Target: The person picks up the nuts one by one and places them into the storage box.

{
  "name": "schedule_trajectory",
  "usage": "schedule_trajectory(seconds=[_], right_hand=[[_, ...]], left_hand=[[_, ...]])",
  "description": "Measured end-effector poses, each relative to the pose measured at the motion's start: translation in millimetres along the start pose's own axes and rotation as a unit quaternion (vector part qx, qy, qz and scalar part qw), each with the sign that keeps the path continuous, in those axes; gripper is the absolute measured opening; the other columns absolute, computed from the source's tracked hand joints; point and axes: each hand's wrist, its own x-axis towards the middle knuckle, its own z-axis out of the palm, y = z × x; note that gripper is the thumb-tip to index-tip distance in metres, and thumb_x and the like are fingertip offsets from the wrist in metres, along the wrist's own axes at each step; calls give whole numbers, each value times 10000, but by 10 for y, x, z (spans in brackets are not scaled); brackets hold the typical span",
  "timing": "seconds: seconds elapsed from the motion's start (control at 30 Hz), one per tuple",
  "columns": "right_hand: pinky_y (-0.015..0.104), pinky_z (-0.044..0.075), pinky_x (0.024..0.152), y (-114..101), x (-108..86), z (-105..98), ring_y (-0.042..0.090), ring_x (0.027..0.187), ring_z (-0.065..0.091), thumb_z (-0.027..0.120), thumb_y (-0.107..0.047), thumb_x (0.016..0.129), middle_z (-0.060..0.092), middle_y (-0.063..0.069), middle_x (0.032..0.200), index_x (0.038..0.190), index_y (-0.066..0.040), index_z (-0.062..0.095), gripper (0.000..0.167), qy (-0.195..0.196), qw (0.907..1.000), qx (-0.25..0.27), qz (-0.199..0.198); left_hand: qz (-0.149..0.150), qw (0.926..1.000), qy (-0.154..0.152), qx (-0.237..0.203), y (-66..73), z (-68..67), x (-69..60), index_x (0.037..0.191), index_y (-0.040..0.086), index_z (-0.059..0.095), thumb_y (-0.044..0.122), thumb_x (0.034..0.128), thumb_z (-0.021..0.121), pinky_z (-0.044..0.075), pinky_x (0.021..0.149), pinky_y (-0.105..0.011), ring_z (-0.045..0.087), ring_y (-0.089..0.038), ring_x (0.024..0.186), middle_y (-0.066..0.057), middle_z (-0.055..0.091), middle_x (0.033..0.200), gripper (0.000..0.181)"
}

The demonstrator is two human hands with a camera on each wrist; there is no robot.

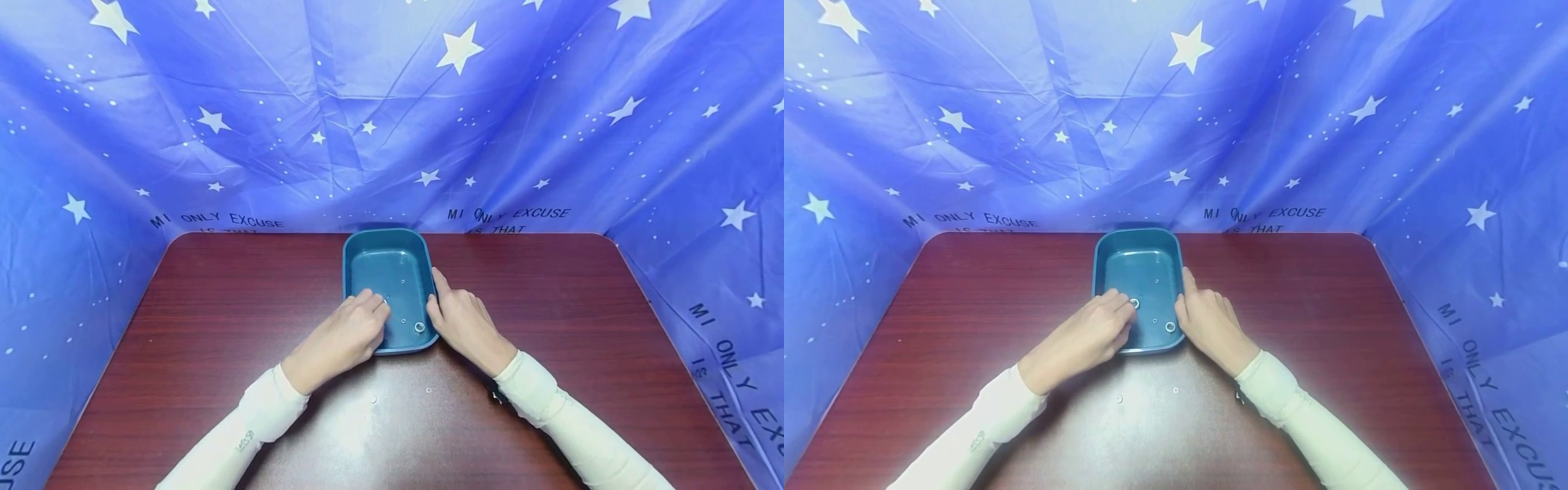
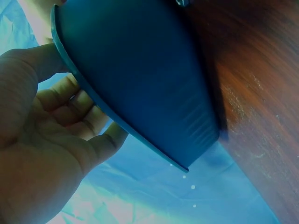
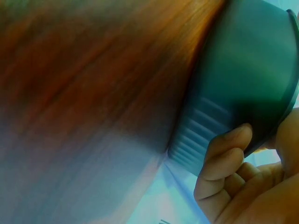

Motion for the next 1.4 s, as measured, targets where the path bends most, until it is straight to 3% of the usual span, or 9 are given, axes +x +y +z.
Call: schedule_trajectory(seconds=[0.6, 0.83, 1.4], right_hand=[[597, 570, 608, -8, -11, -9, 364, 623, 702, 600, -152, 1051, 684, 203, 707, 1568, 67, 494, 571, -61, 10000, 7, 54], [594, 570, 606, -6, -13, -7, 350, 619, 697, 599, -151, 1055, 683, 199, 707, 1574, 67, 487, 574, -88, 9999, 35, 89], [597, 574, 617, 1, -12, -2, 358, 632, 708, 598, -152, 1055, 691, 208, 715, 1575, 70, 491, 575, -85, 9999, 7, 100]], left_hand=[[-238, 9996, -13, -159, -131, 38, 42, 970, 34, 684, 1, 953, 696, 524, 707, -375, 546, -253, 835, -48, 602, 893, 38], [-252, 9997, 32, -43, -185, 78, 61, 989, 37, 701, -3, 914, 783, 539, 730, -377, 556, -250, 834, -51, 624, 901, 118], [-326, 9994, 102, 53, -239, 100, 104, 958, 26, 681, 24, 933, 762, 524, 714, -380, 543, -261, 832, -50, 596, 882, 85]])
